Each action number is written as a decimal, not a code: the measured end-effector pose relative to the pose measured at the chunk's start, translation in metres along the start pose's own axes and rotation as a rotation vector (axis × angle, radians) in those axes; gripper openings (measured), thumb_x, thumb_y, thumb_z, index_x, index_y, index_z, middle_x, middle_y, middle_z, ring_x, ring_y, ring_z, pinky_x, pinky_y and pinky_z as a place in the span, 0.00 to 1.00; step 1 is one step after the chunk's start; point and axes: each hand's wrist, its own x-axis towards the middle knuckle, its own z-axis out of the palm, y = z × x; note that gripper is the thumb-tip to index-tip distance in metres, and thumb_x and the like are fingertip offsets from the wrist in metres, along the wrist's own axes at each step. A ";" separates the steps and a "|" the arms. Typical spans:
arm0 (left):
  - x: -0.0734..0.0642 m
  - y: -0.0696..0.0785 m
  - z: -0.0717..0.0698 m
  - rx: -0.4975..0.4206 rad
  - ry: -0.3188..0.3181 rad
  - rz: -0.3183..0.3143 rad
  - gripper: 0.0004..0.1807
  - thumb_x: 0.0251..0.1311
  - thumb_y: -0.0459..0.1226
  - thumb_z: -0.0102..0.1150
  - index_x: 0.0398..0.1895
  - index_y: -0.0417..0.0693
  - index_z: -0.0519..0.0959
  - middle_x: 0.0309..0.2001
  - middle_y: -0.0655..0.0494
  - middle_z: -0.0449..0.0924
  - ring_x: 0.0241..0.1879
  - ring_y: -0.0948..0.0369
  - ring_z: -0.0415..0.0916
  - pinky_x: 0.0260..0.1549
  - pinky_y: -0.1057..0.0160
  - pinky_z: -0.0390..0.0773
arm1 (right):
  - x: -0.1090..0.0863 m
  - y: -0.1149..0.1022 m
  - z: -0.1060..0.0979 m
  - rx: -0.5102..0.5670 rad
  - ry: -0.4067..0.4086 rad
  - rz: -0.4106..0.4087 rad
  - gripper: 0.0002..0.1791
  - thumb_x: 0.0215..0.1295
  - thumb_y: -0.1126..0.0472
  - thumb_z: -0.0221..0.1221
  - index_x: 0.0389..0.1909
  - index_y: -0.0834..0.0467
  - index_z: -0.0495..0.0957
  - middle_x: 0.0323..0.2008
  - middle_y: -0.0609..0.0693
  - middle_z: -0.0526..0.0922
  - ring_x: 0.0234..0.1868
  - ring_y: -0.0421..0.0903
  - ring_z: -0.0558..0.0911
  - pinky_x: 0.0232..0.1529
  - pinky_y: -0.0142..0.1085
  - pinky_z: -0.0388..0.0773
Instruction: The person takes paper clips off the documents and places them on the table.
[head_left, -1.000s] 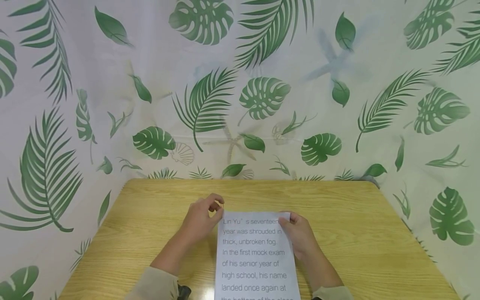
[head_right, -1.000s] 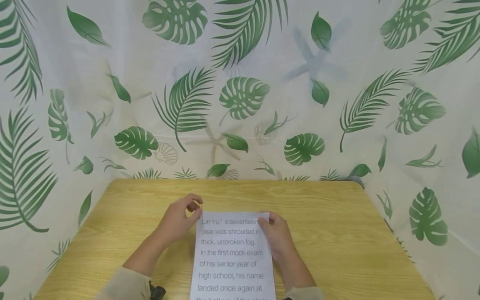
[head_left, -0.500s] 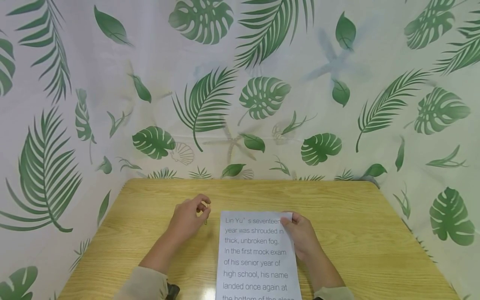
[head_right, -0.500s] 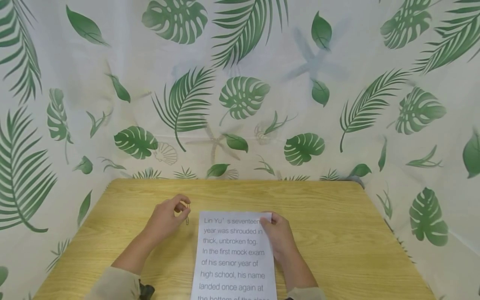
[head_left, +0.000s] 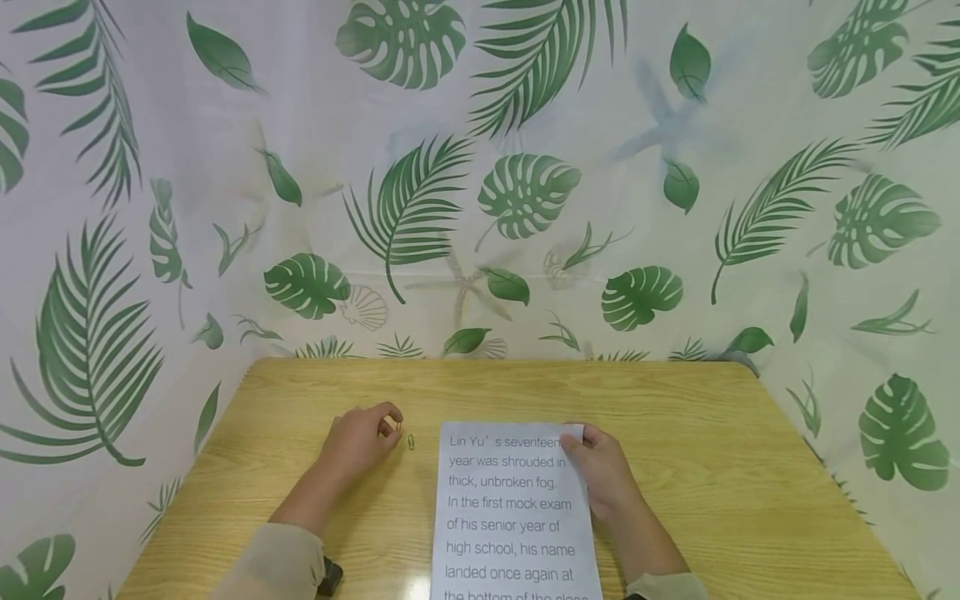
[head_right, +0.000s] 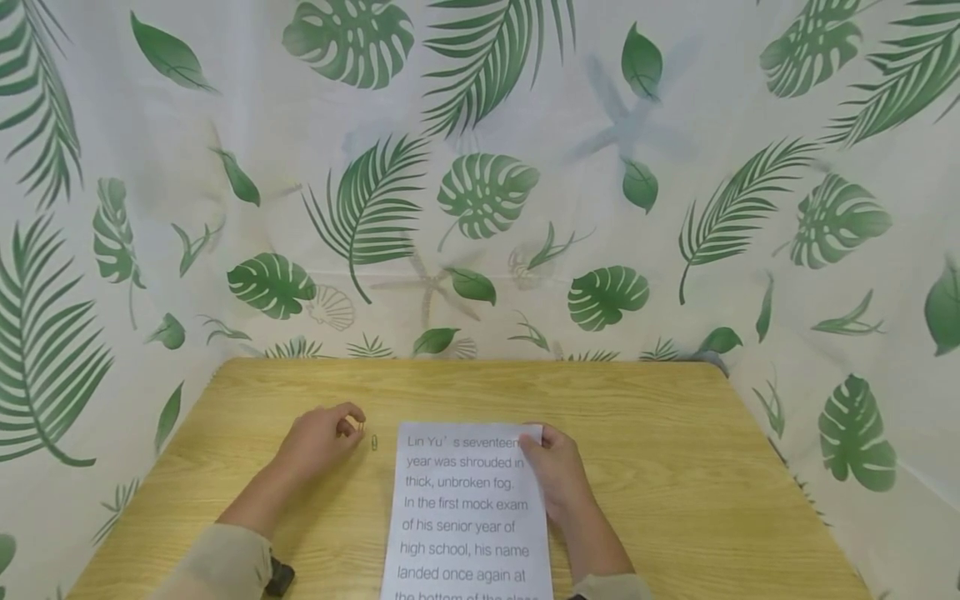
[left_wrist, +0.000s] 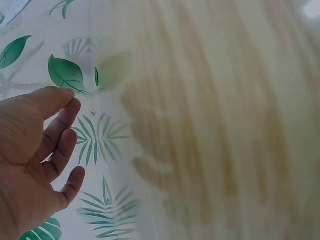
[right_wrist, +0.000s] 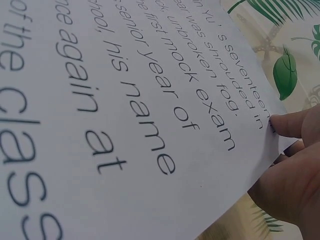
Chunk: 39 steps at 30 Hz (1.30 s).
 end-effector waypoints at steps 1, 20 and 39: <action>0.000 -0.001 0.001 0.016 -0.010 0.005 0.10 0.62 0.44 0.67 0.46 0.61 0.82 0.31 0.67 0.87 0.35 0.62 0.82 0.54 0.43 0.72 | 0.000 0.000 0.000 0.000 -0.002 -0.001 0.19 0.77 0.58 0.52 0.64 0.58 0.72 0.52 0.57 0.83 0.46 0.46 0.85 0.44 0.33 0.84; 0.002 -0.012 0.005 0.065 -0.070 0.000 0.04 0.59 0.47 0.70 0.36 0.62 0.87 0.35 0.67 0.88 0.40 0.61 0.84 0.57 0.35 0.71 | 0.000 0.000 0.002 -0.003 0.006 0.009 0.19 0.77 0.57 0.52 0.64 0.57 0.73 0.52 0.57 0.83 0.46 0.46 0.84 0.45 0.33 0.83; -0.007 0.001 -0.014 0.018 -0.075 -0.047 0.12 0.72 0.41 0.52 0.49 0.53 0.84 0.46 0.57 0.87 0.43 0.57 0.84 0.44 0.52 0.82 | 0.009 -0.016 0.001 -0.058 -0.017 -0.028 0.18 0.77 0.57 0.51 0.63 0.57 0.72 0.52 0.57 0.82 0.45 0.47 0.84 0.45 0.35 0.82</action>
